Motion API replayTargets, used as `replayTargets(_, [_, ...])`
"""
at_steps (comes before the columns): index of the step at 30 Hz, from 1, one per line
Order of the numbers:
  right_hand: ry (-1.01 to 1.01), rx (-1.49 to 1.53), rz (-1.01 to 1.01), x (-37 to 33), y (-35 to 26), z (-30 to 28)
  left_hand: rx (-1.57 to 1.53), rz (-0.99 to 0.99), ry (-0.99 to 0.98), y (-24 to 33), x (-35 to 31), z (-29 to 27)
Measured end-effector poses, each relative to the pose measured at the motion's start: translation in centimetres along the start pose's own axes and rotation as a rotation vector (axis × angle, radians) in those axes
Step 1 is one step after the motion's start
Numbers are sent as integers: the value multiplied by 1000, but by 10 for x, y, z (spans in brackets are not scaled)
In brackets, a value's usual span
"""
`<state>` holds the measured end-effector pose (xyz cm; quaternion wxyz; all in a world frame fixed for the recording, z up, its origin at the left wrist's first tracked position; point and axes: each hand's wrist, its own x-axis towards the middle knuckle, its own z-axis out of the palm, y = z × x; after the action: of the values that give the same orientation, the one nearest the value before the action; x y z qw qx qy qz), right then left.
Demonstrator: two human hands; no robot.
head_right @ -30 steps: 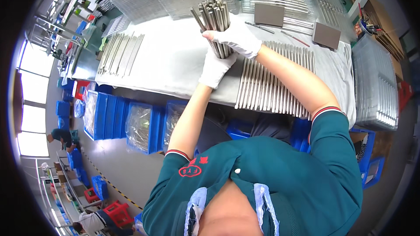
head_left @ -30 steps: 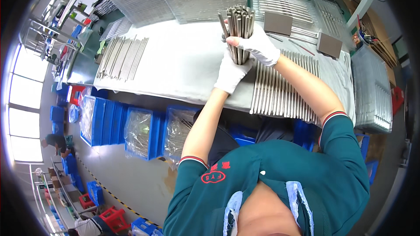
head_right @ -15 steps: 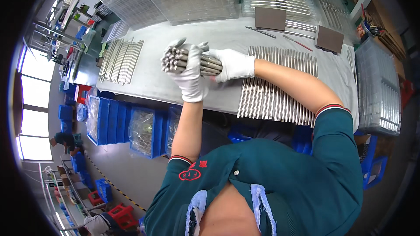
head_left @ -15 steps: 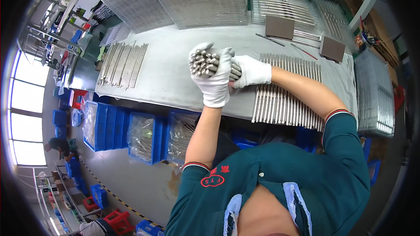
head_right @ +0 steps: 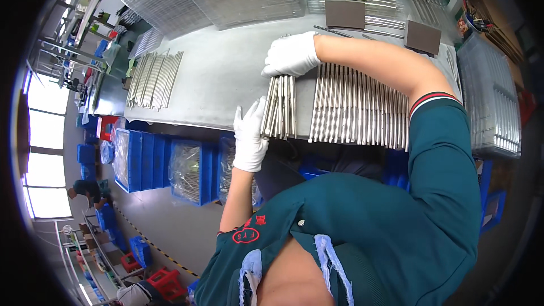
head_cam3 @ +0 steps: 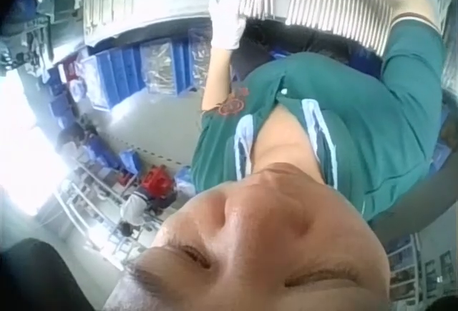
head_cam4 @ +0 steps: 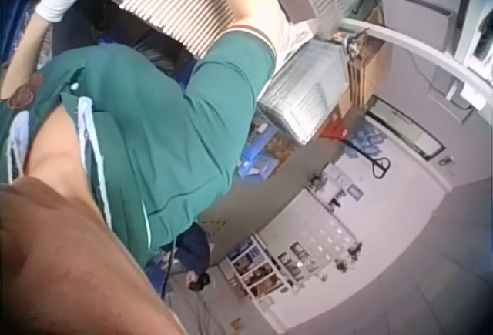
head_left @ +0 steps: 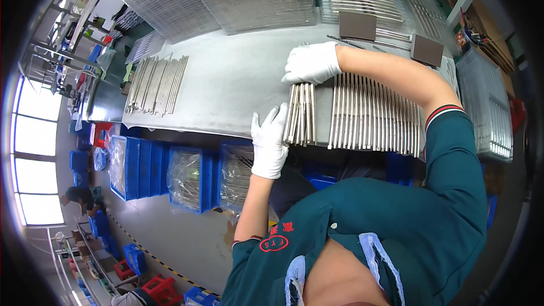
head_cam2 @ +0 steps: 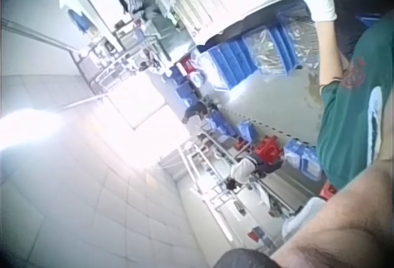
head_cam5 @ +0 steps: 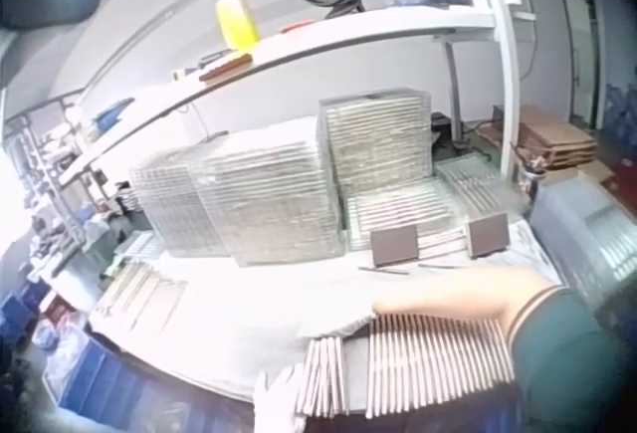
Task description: Sanding and aligning metal rods on a workbench in a factory setting.
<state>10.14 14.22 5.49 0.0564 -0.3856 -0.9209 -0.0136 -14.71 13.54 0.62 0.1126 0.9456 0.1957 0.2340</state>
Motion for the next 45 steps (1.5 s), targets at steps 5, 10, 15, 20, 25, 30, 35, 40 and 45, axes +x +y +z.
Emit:
replayTargets(5, [-112, -122, 29, 8, -6, -6, -158, 77, -234, -26, 9, -28])
replayTargets(10, [4, -75, 171, -3, -10, 6, -210, 23, -591, -22, 29, -65])
replayTargets(15, [59, -35, 212, -16, -8, 15, -242, -90, -178, -15, 71, -11])
replayTargets(20, [-235, -169, 301, -39, -19, -5, 184, 10, -276, -2, 82, 17])
replayTargets(25, [35, 42, 326, -61, -45, 14, 233, -79, -363, -27, 78, 15])
replayTargets(30, [-4, 54, 323, -86, -75, 16, 367, -127, -214, -59, 69, 7])
replayTargets(35, [-13, 65, 383, -117, -101, 7, 288, -79, 130, -71, 65, 7])
replayTargets(40, [-60, 98, 505, -149, -126, -4, 182, -153, 102, -69, 57, 6])
replayTargets(45, [-14, 61, 476, -157, -127, 1, 185, -168, 128, -40, 54, 14])
